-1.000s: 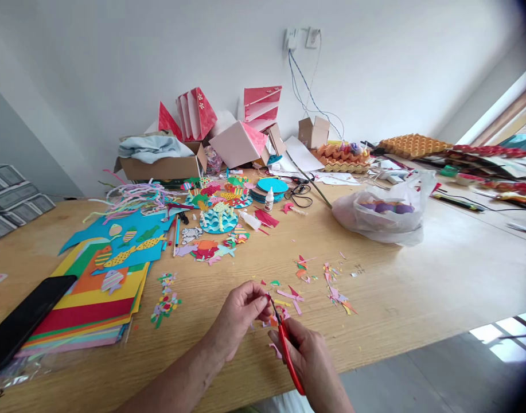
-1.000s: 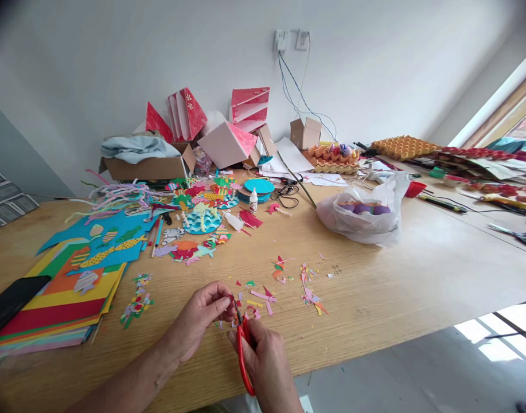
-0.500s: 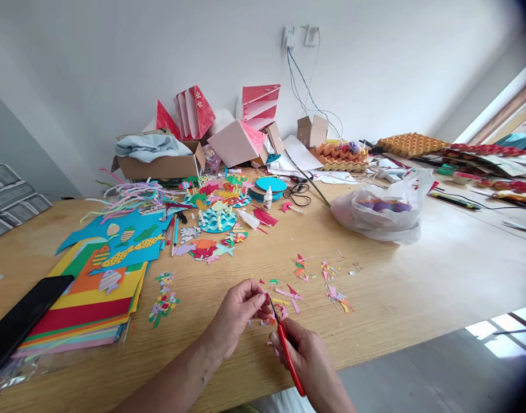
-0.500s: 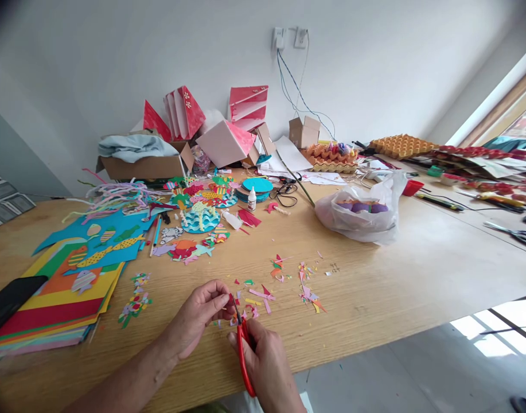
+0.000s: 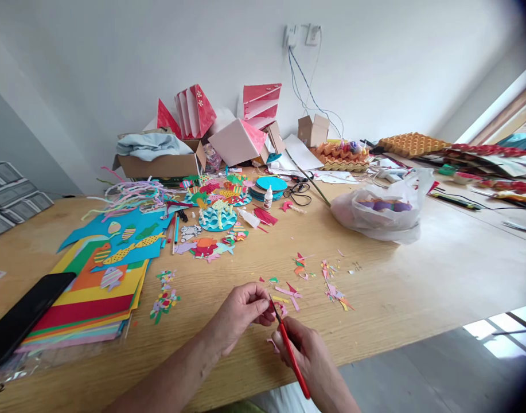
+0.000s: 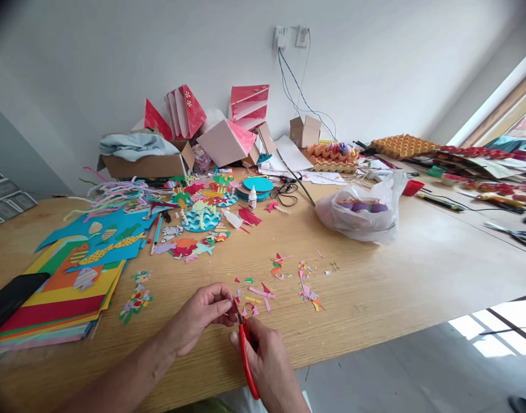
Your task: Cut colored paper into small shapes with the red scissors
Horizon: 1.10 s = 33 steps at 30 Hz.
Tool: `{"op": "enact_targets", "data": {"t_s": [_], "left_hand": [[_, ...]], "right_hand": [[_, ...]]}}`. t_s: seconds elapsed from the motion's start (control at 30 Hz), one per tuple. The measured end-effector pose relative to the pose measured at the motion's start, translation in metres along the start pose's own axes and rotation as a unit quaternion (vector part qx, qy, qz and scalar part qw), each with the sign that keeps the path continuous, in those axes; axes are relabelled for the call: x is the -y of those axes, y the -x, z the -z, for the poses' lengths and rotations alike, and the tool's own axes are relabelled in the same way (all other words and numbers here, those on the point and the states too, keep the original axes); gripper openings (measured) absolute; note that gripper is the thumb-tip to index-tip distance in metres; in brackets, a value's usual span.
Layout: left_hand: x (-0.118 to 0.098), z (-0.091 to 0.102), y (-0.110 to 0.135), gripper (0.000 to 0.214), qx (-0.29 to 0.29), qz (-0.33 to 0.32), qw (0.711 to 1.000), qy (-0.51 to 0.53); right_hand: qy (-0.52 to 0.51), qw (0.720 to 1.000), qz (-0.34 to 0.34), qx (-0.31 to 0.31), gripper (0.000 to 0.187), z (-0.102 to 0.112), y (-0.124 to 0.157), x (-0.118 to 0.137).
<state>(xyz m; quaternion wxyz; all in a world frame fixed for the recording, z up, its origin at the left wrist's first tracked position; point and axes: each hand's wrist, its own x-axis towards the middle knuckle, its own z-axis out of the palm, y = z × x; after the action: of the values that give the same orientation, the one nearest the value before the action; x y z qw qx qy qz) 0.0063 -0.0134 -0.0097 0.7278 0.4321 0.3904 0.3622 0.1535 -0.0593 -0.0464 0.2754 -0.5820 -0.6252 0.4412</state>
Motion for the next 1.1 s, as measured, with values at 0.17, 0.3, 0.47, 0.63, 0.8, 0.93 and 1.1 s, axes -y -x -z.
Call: {"op": "enact_targets", "data": {"t_s": [0.17, 0.3, 0.47, 0.63, 0.8, 0.93, 1.1], "left_hand": [[0.001, 0.001, -0.001, 0.023, 0.000, 0.008, 1.000, -0.003], [0.001, 0.002, -0.002, 0.024, -0.006, 0.007, 1.000, -0.007], [0.001, 0.001, -0.002, 0.023, -0.010, 0.004, 1.000, 0.000], [0.000, -0.001, -0.002, 0.024, -0.017, -0.008, 1.000, 0.019], [0.001, -0.002, -0.001, 0.022, -0.032, -0.013, 0.999, 0.018], [0.005, -0.001, -0.005, 0.024, -0.051, -0.018, 0.998, -0.021], [0.011, 0.001, -0.013, 0.025, -0.032, -0.036, 0.996, -0.072]], "right_hand": [[0.008, 1.000, 0.001, 0.001, 0.026, 0.000, -0.001, -0.002], [0.025, 1.000, -0.006, -0.006, 0.031, 0.001, -0.002, -0.002], [0.020, 1.000, -0.009, -0.011, 0.034, 0.000, -0.002, -0.003], [0.010, 1.000, -0.021, -0.020, 0.035, 0.000, -0.002, -0.005], [-0.032, 0.998, -0.027, -0.036, 0.035, -0.001, -0.003, -0.004], [-0.112, 0.991, -0.008, -0.077, 0.026, 0.002, -0.008, 0.007], [-0.164, 0.981, 0.028, -0.100, 0.014, 0.008, -0.025, 0.020]]}}
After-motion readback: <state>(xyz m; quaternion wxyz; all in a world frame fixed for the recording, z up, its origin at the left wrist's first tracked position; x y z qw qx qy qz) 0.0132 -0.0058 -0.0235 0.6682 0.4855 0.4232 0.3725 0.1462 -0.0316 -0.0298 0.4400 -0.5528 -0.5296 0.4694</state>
